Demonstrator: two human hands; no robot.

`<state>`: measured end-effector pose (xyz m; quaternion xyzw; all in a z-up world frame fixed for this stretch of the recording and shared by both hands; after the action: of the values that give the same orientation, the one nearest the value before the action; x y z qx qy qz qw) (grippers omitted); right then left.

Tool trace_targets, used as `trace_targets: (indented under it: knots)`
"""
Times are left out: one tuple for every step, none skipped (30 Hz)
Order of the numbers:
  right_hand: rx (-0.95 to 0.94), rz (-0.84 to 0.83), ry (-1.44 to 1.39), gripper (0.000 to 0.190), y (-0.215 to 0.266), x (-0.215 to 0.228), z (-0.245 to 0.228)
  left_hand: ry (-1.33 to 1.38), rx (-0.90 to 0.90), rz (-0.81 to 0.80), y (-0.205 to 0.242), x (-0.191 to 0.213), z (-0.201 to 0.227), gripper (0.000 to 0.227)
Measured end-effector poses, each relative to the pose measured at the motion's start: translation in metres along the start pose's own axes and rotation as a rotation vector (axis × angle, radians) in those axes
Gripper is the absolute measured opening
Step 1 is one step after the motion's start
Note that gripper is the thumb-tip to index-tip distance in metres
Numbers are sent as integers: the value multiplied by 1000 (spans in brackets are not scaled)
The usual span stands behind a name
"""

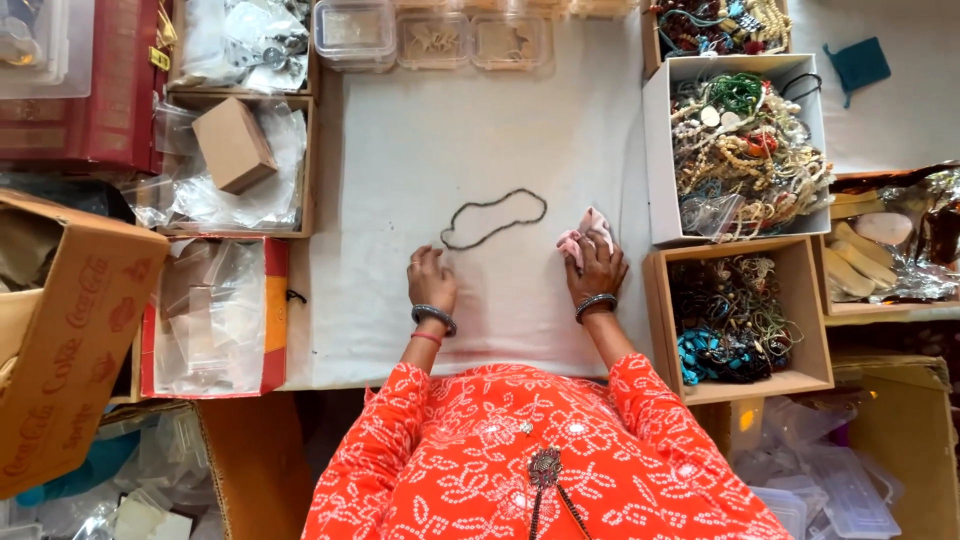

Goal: Packing and sorting various pieces of jewelry into small plastic boxes and cloth drawstring bags.

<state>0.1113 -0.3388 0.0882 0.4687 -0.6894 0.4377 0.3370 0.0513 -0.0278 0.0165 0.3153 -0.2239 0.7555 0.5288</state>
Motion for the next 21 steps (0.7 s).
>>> trace_targets:
  knots:
    - [2,-5,0,36,-1,-1,1,-1,5,0,1,7,7,38]
    - [-7,-22,-20,36,-2,-2,3,-108,-163,-25,2,12,24,46]
    - [-17,-39,-40,35,-2,-3,5,-215,-332,-51,4,17,42,55]
    - [-10,-39,-41,35,-6,-6,1,-213,-328,-45,3,17,43,55]
    - [-31,-46,-119,35,-10,-8,-2,-306,-398,-110,3,12,48,62]
    - [-54,-57,-196,35,-12,-10,-3,-400,-467,-179,5,7,52,69]
    - [-49,-60,-195,35,-13,-5,-22,-398,-461,-177,7,9,52,69]
    - [-14,-71,-300,35,-11,0,-43,-409,-457,-236,12,7,50,67]
    - [21,-83,-404,34,-9,5,-63,-420,-451,-296,16,6,48,65]
    - [19,-87,-403,34,1,1,-78,-420,-449,-299,23,1,40,65]
    - [210,-157,-383,32,14,-5,-104,-394,-453,-316,30,-4,33,61]
    - [404,-224,-364,30,29,-11,-131,-370,-458,-330,36,-8,25,56]
    - [405,-224,-366,30,31,-13,-133,-372,-456,-329,41,-8,21,56]
    - [480,-275,-340,29,36,-18,-140,-370,-491,-285,44,-4,19,54]
    - [554,-325,-313,29,41,-24,-148,-368,-526,-242,46,-1,17,53]
    - [560,-331,-313,29,31,-24,-141,-367,-518,-238,47,1,16,53]
    - [593,-287,-253,26,22,-24,-135,-364,-546,-212,48,5,17,54]
    - [627,-246,-192,24,14,-24,-129,-361,-571,-187,51,8,18,56]
    - [635,-254,-194,24,-2,-27,-117,-360,-560,-184,52,12,19,56]
    - [503,-224,-119,20,-24,-31,-99,-355,-573,-176,53,15,22,59]
    - [372,-193,-45,16,-47,-33,-80,-350,-586,-168,55,18,25,62]
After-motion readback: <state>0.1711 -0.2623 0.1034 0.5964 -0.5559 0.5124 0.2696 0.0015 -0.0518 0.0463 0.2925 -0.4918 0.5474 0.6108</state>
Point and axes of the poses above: each hand's wrist, its own y-axis away from the middle knuckle, its own x-axis out of the back of the hand, z = x × y, the point moved 6 cm from there along -y, towards the middle knuckle, and after that the axes turned 14 degrees about -x, right-handed, at the moved point
